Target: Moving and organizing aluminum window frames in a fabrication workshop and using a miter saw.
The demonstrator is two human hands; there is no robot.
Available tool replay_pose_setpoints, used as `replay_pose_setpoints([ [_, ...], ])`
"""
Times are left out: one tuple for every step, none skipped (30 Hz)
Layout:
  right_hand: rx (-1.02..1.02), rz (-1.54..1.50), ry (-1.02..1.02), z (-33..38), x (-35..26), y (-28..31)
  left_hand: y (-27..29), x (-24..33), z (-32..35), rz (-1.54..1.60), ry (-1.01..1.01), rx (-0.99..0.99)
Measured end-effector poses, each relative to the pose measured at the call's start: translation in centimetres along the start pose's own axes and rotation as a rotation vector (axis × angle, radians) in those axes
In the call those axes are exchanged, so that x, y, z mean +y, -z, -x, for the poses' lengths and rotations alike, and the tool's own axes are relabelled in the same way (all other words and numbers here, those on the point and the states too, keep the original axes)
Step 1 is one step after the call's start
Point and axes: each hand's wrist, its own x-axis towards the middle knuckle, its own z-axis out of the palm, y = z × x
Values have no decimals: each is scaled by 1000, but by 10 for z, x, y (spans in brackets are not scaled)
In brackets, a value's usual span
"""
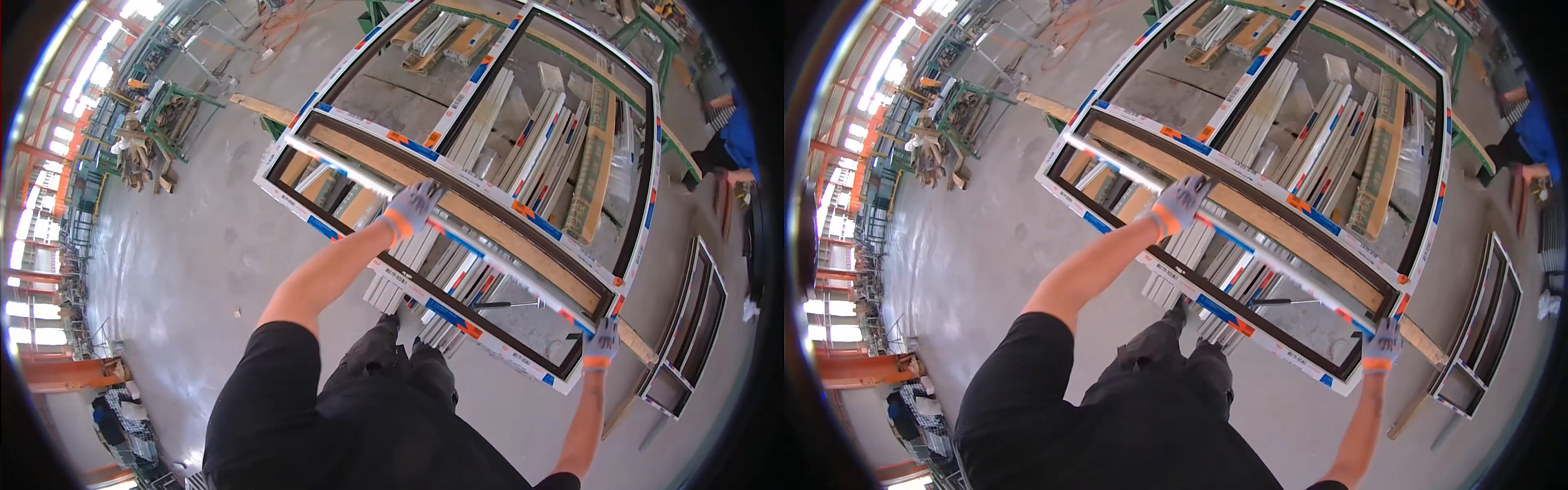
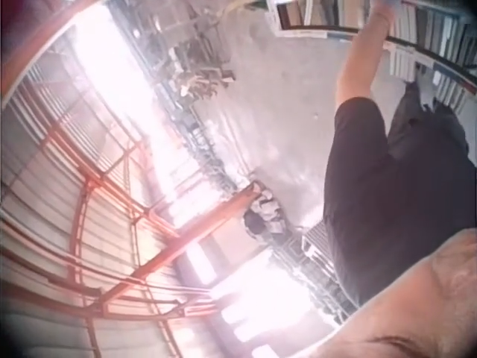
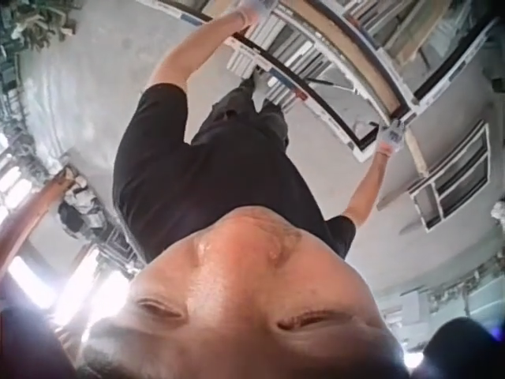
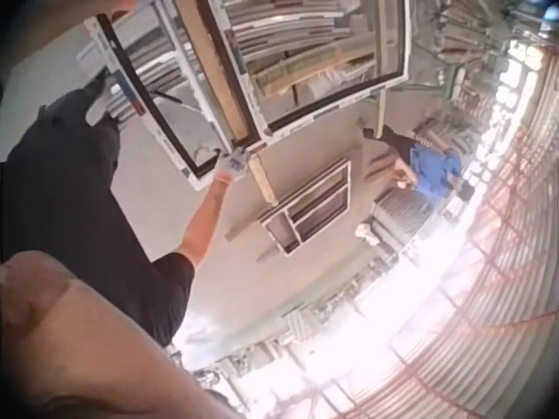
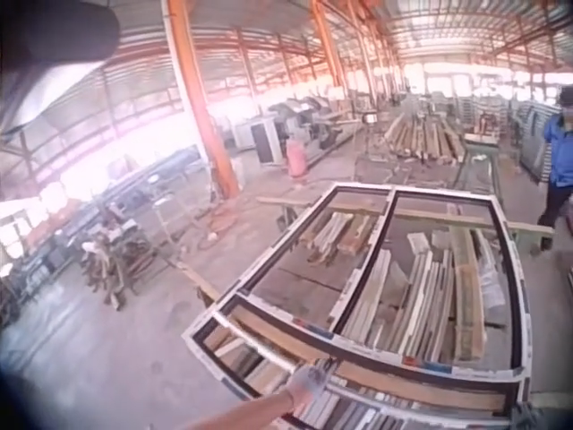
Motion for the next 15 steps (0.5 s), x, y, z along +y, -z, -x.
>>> replay_pose_setpoints([
  [-33,-11,-33,-16,-5,-2,3,-1,-22,2,-11,3],
  [-35,-13,-41,-32,-10,1,6,-2,-40,5,47,2],
  [18,-10,16,-46,-15,8,6,-4,-58,10,103,2],
  [77,-16,92,-64,-26,15,-4,-16,-71,1,115,1],
  [82,-25,104,-80,-38,20,-19,-30,-81,-75,153,10],
  [61,-42,81,-89,-44,25,-26,-36,-94,-143,175,21],
  [41,-61,61,-99,-48,26,-32,-42,-102,-79,181,13],
  [42,-65,64,-111,-48,22,-39,-46,-107,-83,184,12],
  [101,-72,65,-120,-50,21,-45,-47,-111,-150,183,39],
  [161,-81,71,-128,-55,20,-50,-50,-112,-219,185,64],
  [134,-128,65,-135,-58,19,-54,-56,-109,-226,189,57],
  [129,-131,56,-137,-57,21,-53,-56,-112,-195,169,67],
  [118,-106,52,-139,-57,21,-52,-55,-114,-164,150,75],
  [104,-81,48,-140,-58,17,-52,-53,-116,-165,141,69],
  [108,-93,43,-141,-50,15,-52,-49,-123,-143,97,75],
])
